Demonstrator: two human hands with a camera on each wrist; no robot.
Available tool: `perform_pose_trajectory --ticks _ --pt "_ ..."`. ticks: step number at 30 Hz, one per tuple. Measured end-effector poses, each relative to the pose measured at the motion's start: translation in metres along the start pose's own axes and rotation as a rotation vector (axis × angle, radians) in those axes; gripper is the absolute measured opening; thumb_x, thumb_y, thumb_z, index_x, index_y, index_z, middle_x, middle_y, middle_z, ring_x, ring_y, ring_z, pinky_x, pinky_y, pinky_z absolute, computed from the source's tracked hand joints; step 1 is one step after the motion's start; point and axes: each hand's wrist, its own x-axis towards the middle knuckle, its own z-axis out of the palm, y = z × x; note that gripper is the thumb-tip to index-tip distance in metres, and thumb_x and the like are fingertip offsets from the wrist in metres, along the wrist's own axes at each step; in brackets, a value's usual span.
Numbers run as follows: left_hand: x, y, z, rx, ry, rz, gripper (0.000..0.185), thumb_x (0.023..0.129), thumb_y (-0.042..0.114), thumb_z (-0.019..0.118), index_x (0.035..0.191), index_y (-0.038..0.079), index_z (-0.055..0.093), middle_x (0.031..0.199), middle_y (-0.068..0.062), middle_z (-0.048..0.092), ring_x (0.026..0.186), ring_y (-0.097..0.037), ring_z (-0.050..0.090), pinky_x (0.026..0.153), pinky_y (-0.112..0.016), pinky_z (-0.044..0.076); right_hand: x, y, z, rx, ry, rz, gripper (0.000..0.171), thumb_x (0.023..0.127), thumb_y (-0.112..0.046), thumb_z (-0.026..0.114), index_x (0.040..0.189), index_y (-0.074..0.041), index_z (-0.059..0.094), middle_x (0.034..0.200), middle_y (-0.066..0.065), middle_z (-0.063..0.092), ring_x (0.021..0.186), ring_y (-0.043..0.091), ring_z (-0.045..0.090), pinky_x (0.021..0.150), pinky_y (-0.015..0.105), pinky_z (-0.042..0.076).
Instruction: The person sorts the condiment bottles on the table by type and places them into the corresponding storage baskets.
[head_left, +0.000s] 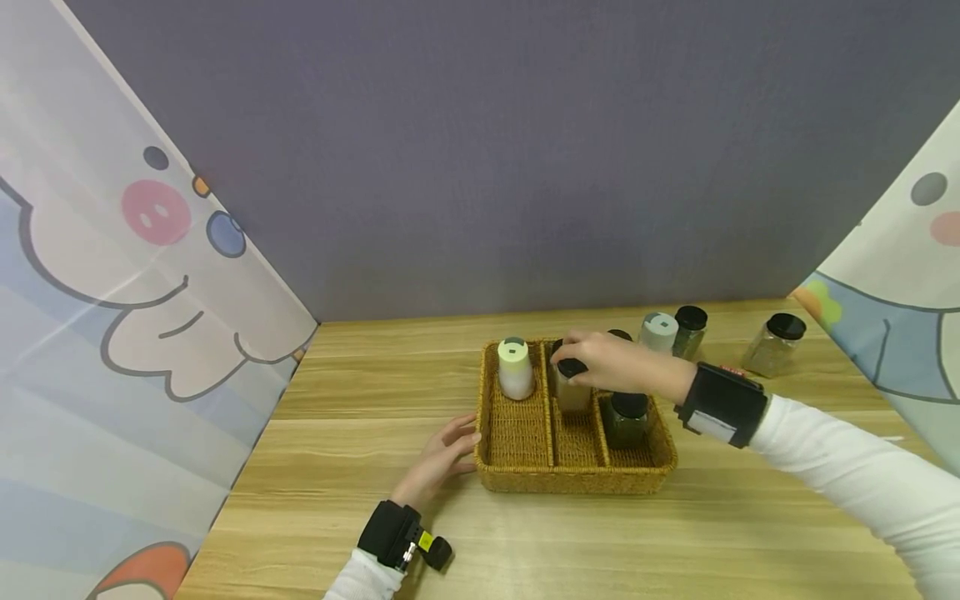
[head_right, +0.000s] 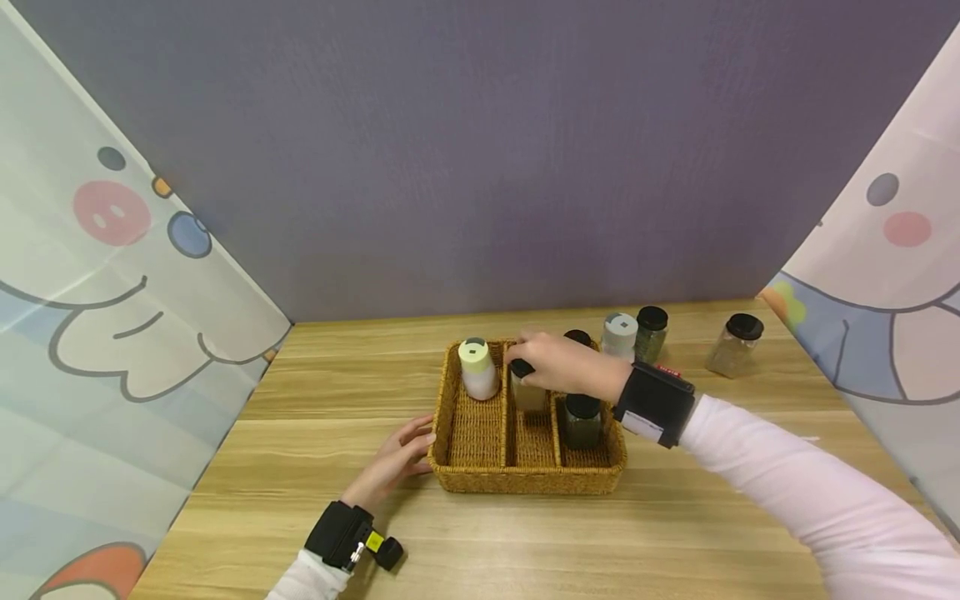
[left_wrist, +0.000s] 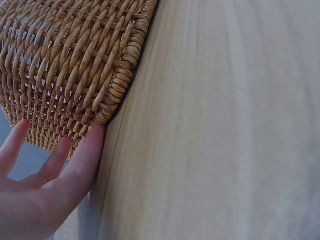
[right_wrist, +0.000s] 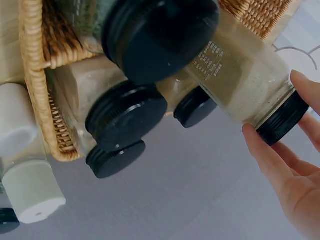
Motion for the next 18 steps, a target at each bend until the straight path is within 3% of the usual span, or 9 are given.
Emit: perform_pose_trajectory --ticks 4,11,18 --pt "-0.0005 -0.0004 0.0000 -0.008 -0.006 0.007 0.062 0.085 0.029 0.058 0.135 0.003 0.031 0.133 -0.024 0.033 0.111 -0.032 0.046 0.083 -0.040 0.049 -0.0004 0.0006 0.0038 0.007 -0.019 0.014 0.034 0.073 -0.011 0.071 0.104 -0.004 0.062 0.098 0.011 0.055 0.079 0.021 0.057 0.063 0.027 0.050" --pt "-0.0014 -0.0013 -0.0022 0.015 -0.043 0.087 0.059 0.086 0.032 0.056 0.133 0.002 0.035 0.129 -0.026 0.037 0.104 -0.024 0.052 0.079 -0.038 0.051 0.0008 0.0000 0.0081 0.017 -0.079 0.064 0.034 0.074 -0.011 0.070 0.106 -0.004 0.061 0.100 0.011 0.054 0.080 0.019 0.057 0.064 0.026 0.050" --pt "-0.0008 -0.0005 -0.0006 -0.017 -0.012 0.012 0.062 0.085 0.028 0.058 0.135 0.003 0.031 0.133 -0.025 0.032 0.109 -0.030 0.049 0.083 -0.040 0.049 0.0015 -0.0010 0.0107 0.028 -0.125 0.098 0.034 0.074 -0.011 0.070 0.106 -0.004 0.060 0.101 0.011 0.054 0.082 0.021 0.057 0.066 0.026 0.050"
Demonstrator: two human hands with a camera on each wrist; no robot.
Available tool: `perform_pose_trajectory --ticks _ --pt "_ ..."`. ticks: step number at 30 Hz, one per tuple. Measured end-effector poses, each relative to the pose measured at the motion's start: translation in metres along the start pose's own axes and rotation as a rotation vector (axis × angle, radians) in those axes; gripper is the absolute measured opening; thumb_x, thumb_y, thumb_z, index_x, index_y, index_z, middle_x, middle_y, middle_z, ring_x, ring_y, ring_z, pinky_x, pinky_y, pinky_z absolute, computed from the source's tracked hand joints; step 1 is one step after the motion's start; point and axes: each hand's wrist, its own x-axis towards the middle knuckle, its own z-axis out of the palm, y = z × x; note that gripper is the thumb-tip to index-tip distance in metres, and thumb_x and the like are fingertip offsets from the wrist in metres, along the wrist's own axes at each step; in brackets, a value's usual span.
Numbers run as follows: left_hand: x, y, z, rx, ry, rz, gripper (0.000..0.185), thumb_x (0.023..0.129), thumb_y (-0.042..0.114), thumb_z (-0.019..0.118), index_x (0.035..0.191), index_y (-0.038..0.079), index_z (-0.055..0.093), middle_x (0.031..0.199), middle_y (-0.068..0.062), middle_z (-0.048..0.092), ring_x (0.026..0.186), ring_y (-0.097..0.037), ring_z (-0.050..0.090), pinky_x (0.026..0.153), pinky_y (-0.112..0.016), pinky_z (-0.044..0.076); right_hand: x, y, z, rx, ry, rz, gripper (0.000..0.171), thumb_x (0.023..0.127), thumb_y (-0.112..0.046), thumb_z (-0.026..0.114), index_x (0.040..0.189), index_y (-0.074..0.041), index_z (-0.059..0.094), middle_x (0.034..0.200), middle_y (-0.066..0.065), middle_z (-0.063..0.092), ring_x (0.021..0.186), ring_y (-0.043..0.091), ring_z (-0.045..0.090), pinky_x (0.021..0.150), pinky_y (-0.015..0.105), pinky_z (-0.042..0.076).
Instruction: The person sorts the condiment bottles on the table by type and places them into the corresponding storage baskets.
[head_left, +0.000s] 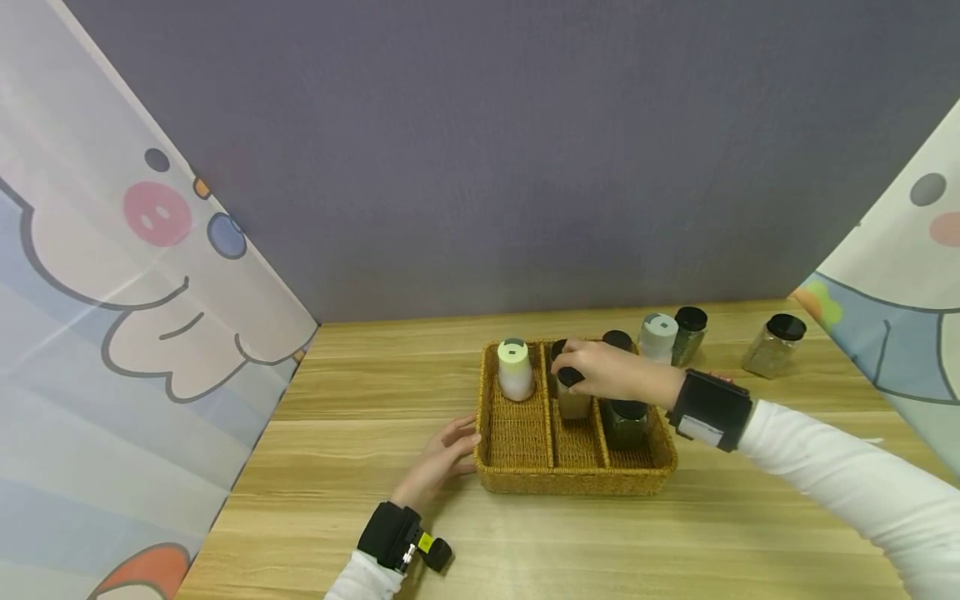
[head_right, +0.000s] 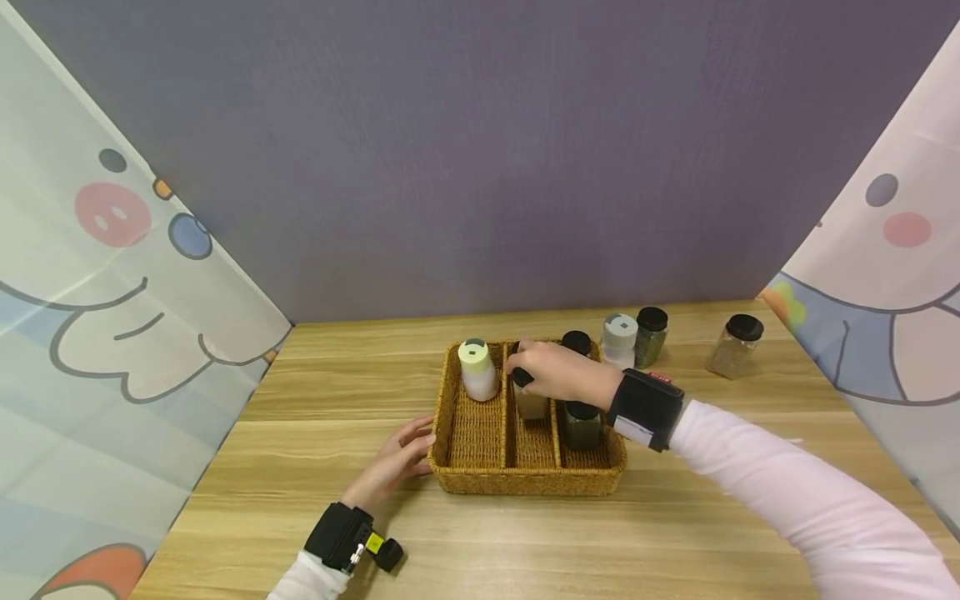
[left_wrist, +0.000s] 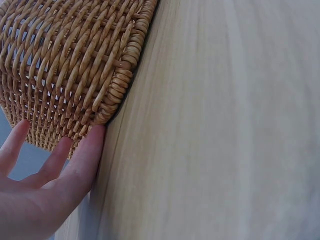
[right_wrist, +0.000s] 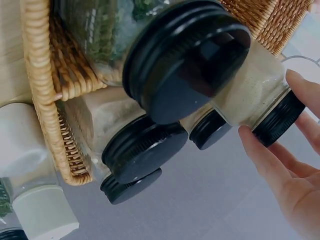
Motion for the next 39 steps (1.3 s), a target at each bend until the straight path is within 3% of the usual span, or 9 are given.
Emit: perform_pose_trajectory --ticks 39 --pt "0.000 0.000 0.000 0.003 0.003 0.001 0.061 0.085 0.028 0.058 0.135 0.003 0.032 0.133 -0.025 0.033 0.107 -0.030 0.050 0.082 -0.039 0.049 0.007 0.008 0.019 0.033 -0.027 0.031 0.033 0.073 -0.011 0.071 0.104 -0.005 0.061 0.100 0.011 0.054 0.080 0.021 0.057 0.065 0.027 0.050"
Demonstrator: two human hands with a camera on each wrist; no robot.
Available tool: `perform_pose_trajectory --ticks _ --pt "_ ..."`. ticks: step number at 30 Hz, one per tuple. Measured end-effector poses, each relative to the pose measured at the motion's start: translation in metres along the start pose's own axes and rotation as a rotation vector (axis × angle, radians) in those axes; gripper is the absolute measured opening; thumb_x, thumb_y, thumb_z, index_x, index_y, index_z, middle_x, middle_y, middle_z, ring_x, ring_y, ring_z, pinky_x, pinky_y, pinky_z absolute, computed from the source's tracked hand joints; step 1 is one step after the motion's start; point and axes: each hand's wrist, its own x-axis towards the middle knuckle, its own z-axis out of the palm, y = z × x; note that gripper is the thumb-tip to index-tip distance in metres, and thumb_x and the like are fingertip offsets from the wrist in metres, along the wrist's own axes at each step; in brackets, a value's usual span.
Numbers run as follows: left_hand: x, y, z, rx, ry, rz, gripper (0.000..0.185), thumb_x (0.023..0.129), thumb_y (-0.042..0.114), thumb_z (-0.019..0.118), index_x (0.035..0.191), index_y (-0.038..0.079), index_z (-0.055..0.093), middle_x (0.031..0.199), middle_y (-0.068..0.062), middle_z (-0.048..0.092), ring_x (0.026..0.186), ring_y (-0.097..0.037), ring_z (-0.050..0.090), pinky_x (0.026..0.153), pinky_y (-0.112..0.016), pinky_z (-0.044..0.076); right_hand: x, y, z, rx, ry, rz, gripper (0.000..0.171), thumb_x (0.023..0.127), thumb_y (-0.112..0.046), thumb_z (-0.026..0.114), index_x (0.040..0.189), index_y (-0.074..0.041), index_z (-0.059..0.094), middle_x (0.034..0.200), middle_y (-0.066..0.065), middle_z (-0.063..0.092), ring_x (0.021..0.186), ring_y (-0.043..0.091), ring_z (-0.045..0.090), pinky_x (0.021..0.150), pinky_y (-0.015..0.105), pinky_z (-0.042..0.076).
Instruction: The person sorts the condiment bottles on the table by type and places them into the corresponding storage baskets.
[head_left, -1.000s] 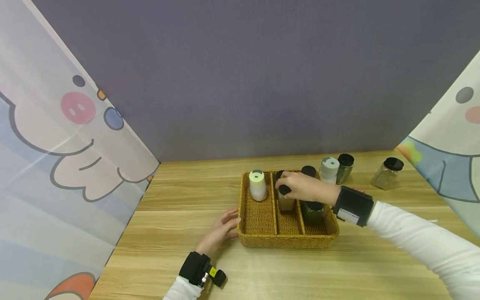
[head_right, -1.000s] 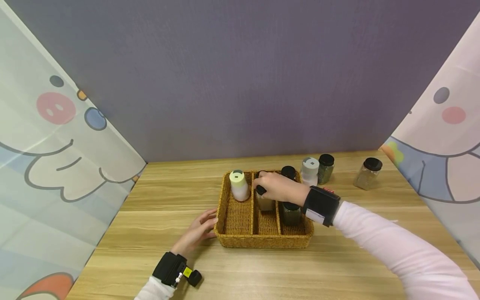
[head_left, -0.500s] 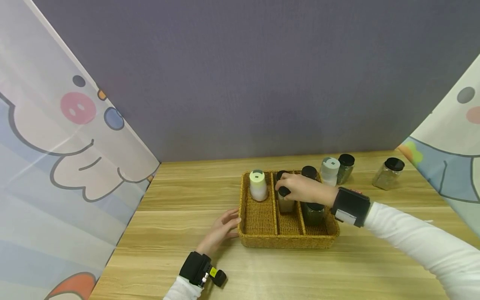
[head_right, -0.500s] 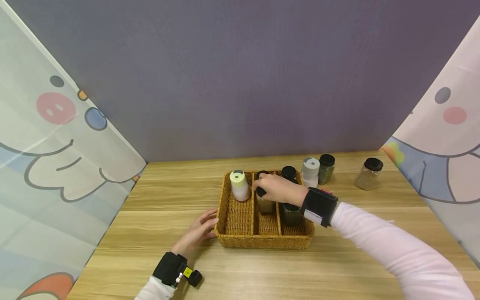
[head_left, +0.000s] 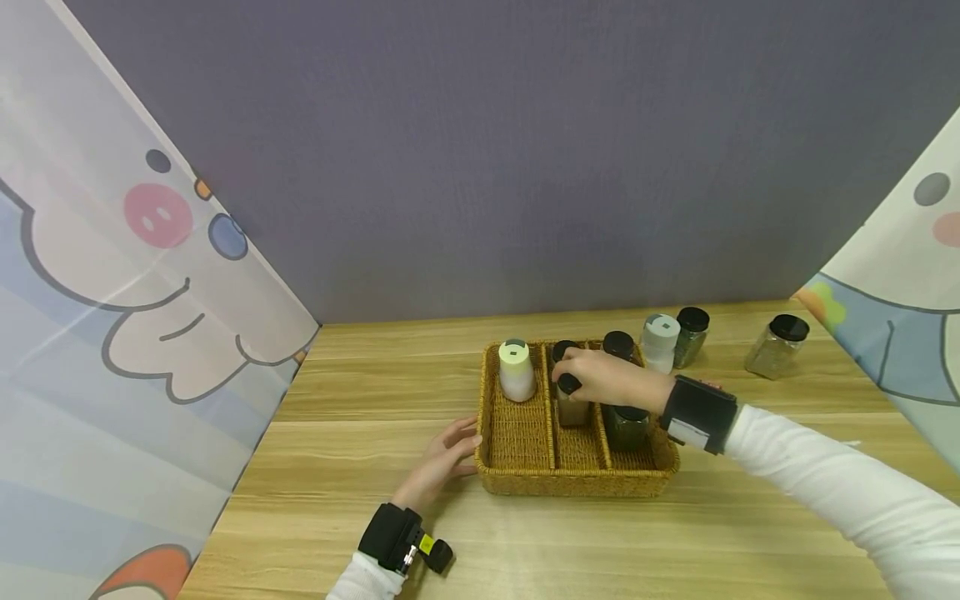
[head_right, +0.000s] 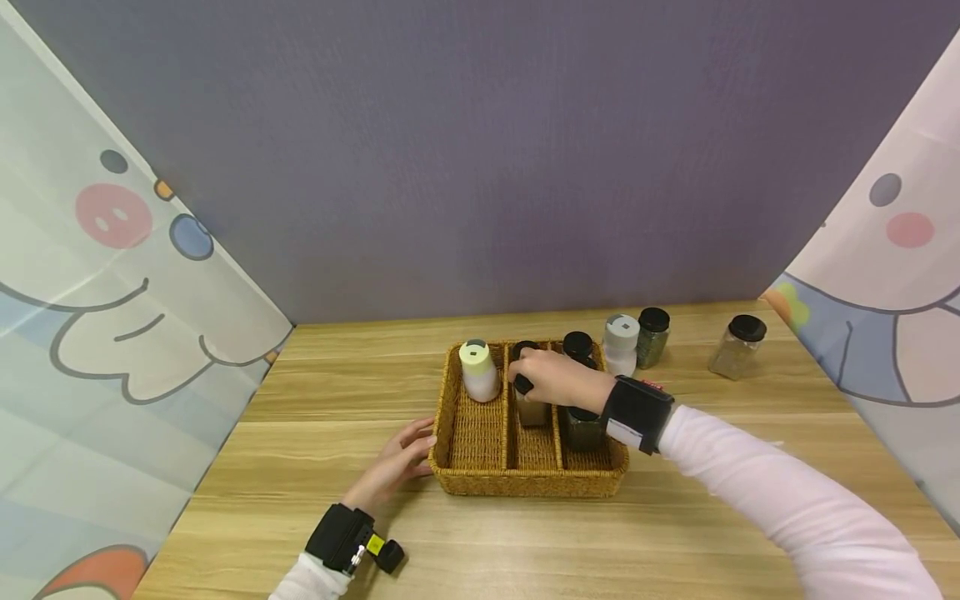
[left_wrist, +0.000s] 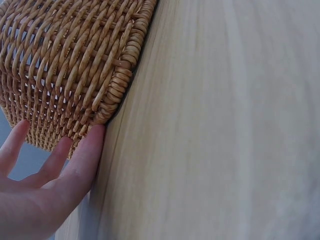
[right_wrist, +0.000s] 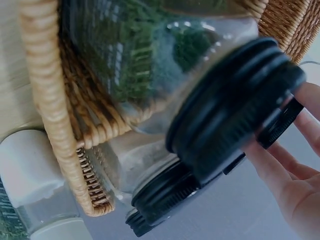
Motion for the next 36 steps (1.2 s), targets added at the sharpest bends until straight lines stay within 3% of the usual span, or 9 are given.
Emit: perform_pose_trajectory --ticks 36 --pt "-0.002 0.003 0.001 0.034 0.021 -0.024 0.060 0.087 0.029 0.055 0.136 0.005 0.030 0.135 -0.024 0.031 0.115 -0.034 0.041 0.083 -0.039 0.048 -0.003 -0.003 0.010 -0.065 0.035 0.018 0.036 0.073 -0.016 0.072 0.105 -0.008 0.060 0.098 0.009 0.053 0.080 0.020 0.057 0.061 0.026 0.050"
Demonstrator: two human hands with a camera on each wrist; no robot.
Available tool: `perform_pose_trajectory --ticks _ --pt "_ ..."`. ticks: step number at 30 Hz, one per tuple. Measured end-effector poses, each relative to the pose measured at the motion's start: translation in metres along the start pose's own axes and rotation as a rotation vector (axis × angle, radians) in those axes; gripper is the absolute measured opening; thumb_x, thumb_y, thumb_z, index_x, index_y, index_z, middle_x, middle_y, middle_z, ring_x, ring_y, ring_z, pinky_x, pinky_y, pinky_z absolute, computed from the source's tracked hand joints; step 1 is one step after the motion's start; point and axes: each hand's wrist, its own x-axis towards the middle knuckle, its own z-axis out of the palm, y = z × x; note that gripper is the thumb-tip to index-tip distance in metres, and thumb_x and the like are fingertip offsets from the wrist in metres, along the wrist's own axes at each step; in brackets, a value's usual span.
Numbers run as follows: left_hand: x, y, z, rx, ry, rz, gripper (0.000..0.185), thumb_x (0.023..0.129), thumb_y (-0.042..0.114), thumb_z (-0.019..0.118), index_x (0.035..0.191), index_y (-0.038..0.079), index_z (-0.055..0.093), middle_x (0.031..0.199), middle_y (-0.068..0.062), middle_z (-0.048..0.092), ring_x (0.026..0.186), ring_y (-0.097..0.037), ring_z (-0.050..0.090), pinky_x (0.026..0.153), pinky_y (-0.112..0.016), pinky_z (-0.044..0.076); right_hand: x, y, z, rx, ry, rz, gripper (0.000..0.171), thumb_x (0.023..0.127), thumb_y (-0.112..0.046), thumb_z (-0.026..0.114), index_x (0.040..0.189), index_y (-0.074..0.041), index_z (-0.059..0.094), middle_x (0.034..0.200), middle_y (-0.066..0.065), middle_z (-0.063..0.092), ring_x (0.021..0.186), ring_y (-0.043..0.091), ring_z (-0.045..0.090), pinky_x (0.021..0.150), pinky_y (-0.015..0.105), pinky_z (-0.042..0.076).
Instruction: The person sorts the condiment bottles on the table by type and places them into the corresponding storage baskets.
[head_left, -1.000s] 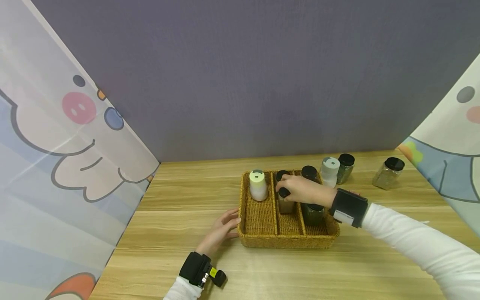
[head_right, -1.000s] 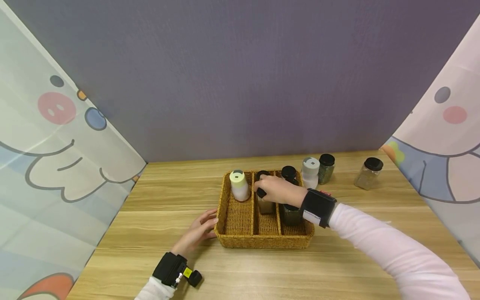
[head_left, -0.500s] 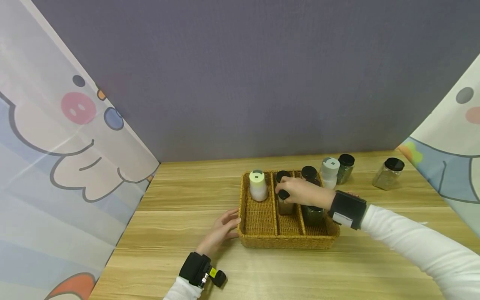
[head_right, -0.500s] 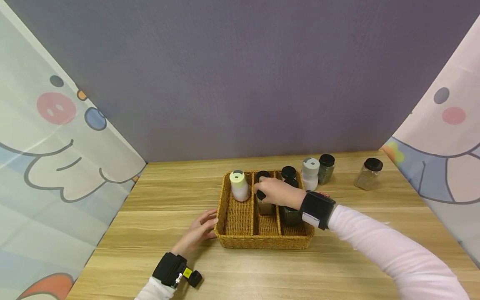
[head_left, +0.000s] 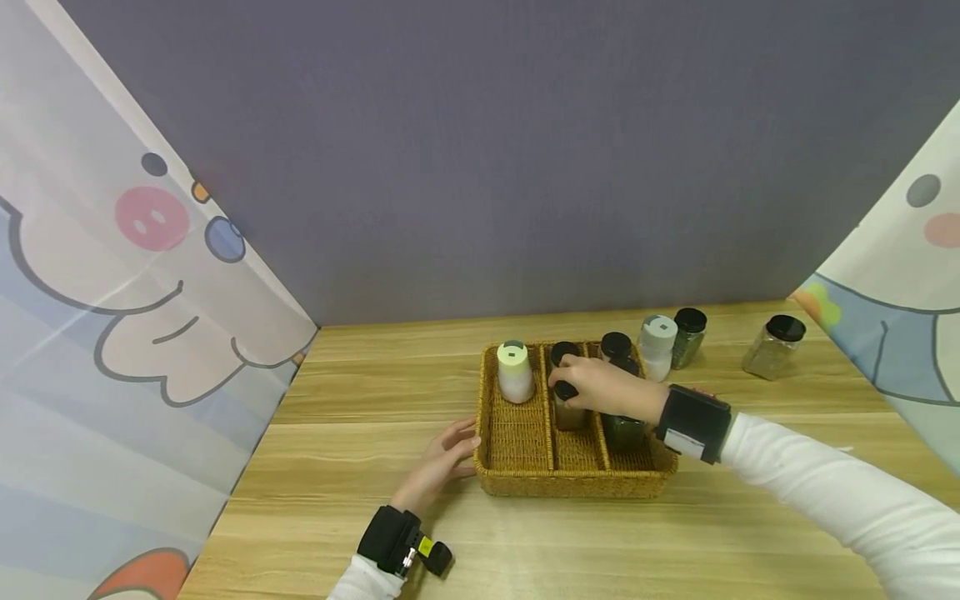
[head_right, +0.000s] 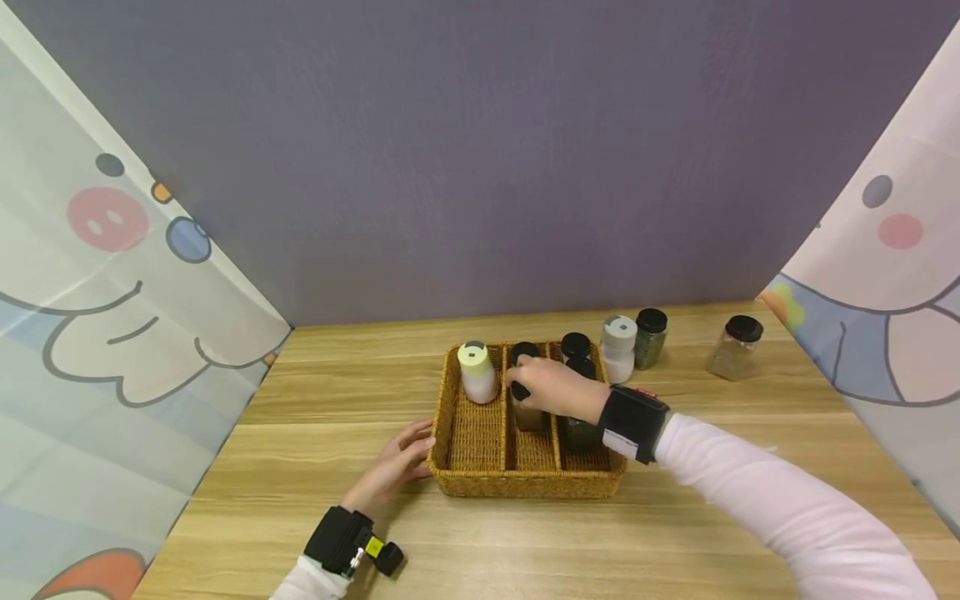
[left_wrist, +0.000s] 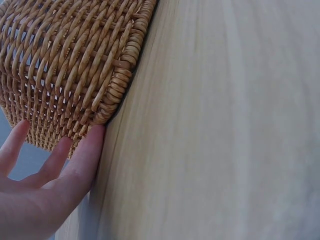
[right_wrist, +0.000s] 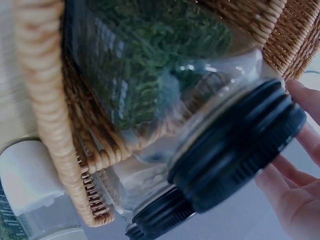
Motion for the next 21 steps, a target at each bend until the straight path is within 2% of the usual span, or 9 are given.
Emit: perform_pose_trajectory --ticks 6,15,21 --pt "0.000 0.000 0.000 0.002 0.000 0.010 0.061 0.087 0.028 0.056 0.136 0.004 0.030 0.135 -0.024 0.031 0.115 -0.034 0.042 0.083 -0.039 0.048 -0.002 0.000 -0.003 -0.029 0.041 -0.008 0.035 0.074 -0.019 0.071 0.105 -0.008 0.060 0.099 0.009 0.053 0.076 0.017 0.057 0.059 0.023 0.048" --pt "0.000 -0.001 0.000 0.004 0.006 0.002 0.061 0.086 0.029 0.056 0.136 0.005 0.030 0.135 -0.023 0.031 0.117 -0.034 0.040 0.084 -0.039 0.048 -0.009 0.003 -0.011 -0.018 0.116 -0.020 0.033 0.076 -0.021 0.069 0.105 -0.008 0.062 0.105 0.010 0.056 0.081 0.021 0.059 0.062 0.027 0.051" --pt "-0.001 0.001 0.000 0.004 0.001 0.003 0.061 0.087 0.028 0.056 0.136 0.004 0.030 0.134 -0.024 0.031 0.117 -0.035 0.040 0.084 -0.040 0.048 -0.012 0.006 -0.016 -0.002 0.170 -0.011 0.028 0.078 -0.018 0.067 0.103 -0.007 0.063 0.101 0.010 0.058 0.069 0.014 0.058 0.057 0.024 0.049"
